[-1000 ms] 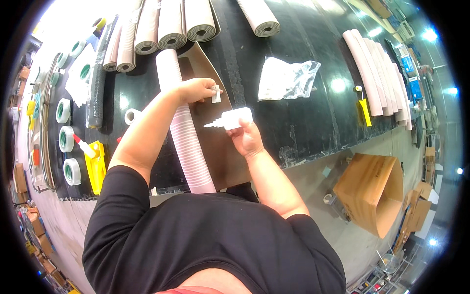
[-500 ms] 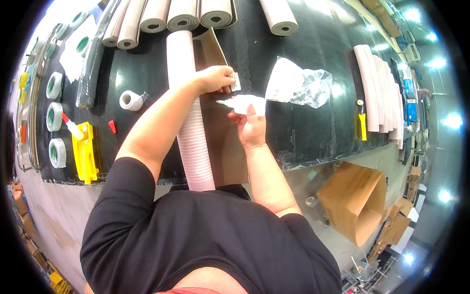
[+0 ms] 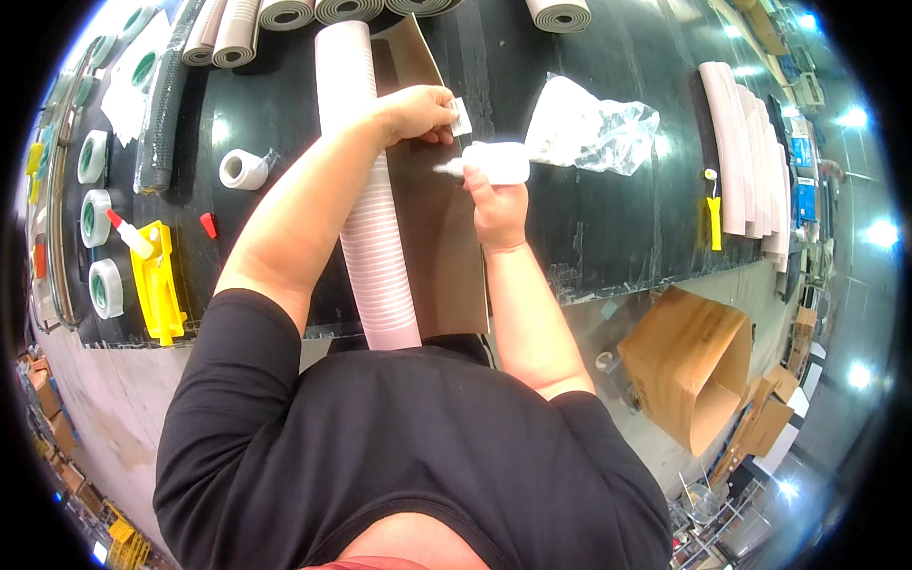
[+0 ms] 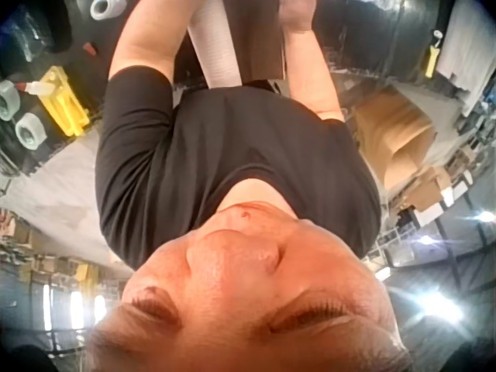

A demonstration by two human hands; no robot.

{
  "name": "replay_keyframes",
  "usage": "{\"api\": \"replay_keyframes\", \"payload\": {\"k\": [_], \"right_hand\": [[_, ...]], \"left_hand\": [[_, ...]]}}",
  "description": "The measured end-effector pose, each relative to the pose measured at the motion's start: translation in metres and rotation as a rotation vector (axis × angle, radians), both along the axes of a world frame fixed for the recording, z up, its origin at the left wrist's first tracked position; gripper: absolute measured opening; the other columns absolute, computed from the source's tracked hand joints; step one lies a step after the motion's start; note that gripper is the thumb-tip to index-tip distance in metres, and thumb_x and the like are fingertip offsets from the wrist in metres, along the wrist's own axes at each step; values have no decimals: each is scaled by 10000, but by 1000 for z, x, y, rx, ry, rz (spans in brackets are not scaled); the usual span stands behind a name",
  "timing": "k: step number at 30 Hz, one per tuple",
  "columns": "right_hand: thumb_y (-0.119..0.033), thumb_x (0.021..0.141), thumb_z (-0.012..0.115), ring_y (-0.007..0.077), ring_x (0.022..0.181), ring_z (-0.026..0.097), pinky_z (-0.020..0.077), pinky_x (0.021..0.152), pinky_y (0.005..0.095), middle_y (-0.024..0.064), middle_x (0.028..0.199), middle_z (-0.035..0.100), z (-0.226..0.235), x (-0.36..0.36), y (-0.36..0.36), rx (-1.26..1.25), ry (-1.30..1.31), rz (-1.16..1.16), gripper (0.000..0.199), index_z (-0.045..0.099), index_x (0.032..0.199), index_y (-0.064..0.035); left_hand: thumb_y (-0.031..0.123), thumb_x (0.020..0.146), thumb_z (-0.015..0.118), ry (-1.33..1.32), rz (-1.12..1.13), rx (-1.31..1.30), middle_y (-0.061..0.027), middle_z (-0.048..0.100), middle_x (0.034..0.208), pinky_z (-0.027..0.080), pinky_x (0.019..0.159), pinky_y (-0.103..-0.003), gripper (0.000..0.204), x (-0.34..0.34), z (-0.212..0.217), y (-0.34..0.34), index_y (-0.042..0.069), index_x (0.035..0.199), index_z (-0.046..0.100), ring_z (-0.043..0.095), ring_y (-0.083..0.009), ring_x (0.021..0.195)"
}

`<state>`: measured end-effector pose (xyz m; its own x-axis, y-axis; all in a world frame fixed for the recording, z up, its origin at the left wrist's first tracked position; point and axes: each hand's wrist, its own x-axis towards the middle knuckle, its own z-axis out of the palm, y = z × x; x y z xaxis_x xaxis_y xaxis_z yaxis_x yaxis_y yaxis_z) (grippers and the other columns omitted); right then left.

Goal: The person wraps individual rolls of insulation material with clear plastic film, applies adhesive to a cardboard backing using a bottle, and secures the insulation roll to the backing with a yellow roller.

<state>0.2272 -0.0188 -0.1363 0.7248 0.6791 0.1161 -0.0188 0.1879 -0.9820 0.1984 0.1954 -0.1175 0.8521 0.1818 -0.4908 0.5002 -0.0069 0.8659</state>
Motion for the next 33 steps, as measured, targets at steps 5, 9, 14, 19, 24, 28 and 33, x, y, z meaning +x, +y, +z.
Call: {"api": "replay_keyframes", "payload": {"k": [5, 9, 14, 19, 24, 28, 33], "right_hand": [[-290, 1018, 647, 51, 640, 472, 369, 592, 216, -29, 813, 626, 3, 7, 7, -31, -177, 38, 280, 690, 992, -15], [-195, 967, 712, 161, 900, 641, 502, 834, 292, 48, 984, 681, -7, 11, 1, -204, -314, 32, 215, 676, 1073, -11], [-204, 957, 714, 184, 893, 661, 509, 823, 302, 73, 1001, 695, -18, 13, 1, -195, -406, -11, 214, 686, 1059, -18], [-219, 954, 715, 199, 885, 670, 514, 815, 308, 78, 983, 700, -15, 10, 2, -200, -395, -13, 225, 688, 1059, -21], [-188, 988, 678, 140, 829, 643, 506, 777, 283, 42, 896, 704, -11, 7, 5, -170, -491, -37, 208, 688, 1034, 14], [-192, 950, 715, 194, 861, 671, 516, 802, 305, 71, 953, 708, -11, 8, 5, -203, -444, -15, 195, 694, 1044, -23], [-184, 947, 716, 189, 851, 671, 516, 791, 304, 71, 943, 710, -15, 8, 4, -163, -391, -31, 184, 698, 1035, -23]], "left_hand": [[200, 1008, 575, 21, -19, 29, -31, 696, 899, 511, 741, -273, 147, 3, 1, -4, 81, 1045, 654, 648, -104, 813], [226, 999, 588, 51, -76, 75, -42, 714, 926, 505, 786, -307, 174, 0, 5, -3, 105, 1101, 661, 628, -130, 880], [228, 1005, 583, 63, -82, 81, -52, 727, 955, 502, 811, -322, 190, 0, 9, -4, 109, 1134, 654, 625, -143, 890], [226, 1009, 578, 76, -63, 62, -54, 729, 961, 501, 812, -318, 200, 0, 8, -3, 95, 1142, 651, 630, -142, 887], [219, 1006, 578, 71, -69, 76, -52, 728, 923, 504, 797, -304, 166, 1, 10, -3, 80, 1066, 644, 642, -140, 847], [214, 1002, 582, 56, -43, 77, -53, 726, 908, 508, 775, -288, 154, 1, 6, -3, 74, 1020, 644, 651, -125, 822], [206, 1001, 581, 32, -34, 44, -55, 725, 907, 510, 771, -276, 156, 3, 0, -3, 68, 1030, 646, 667, -118, 832]]}}
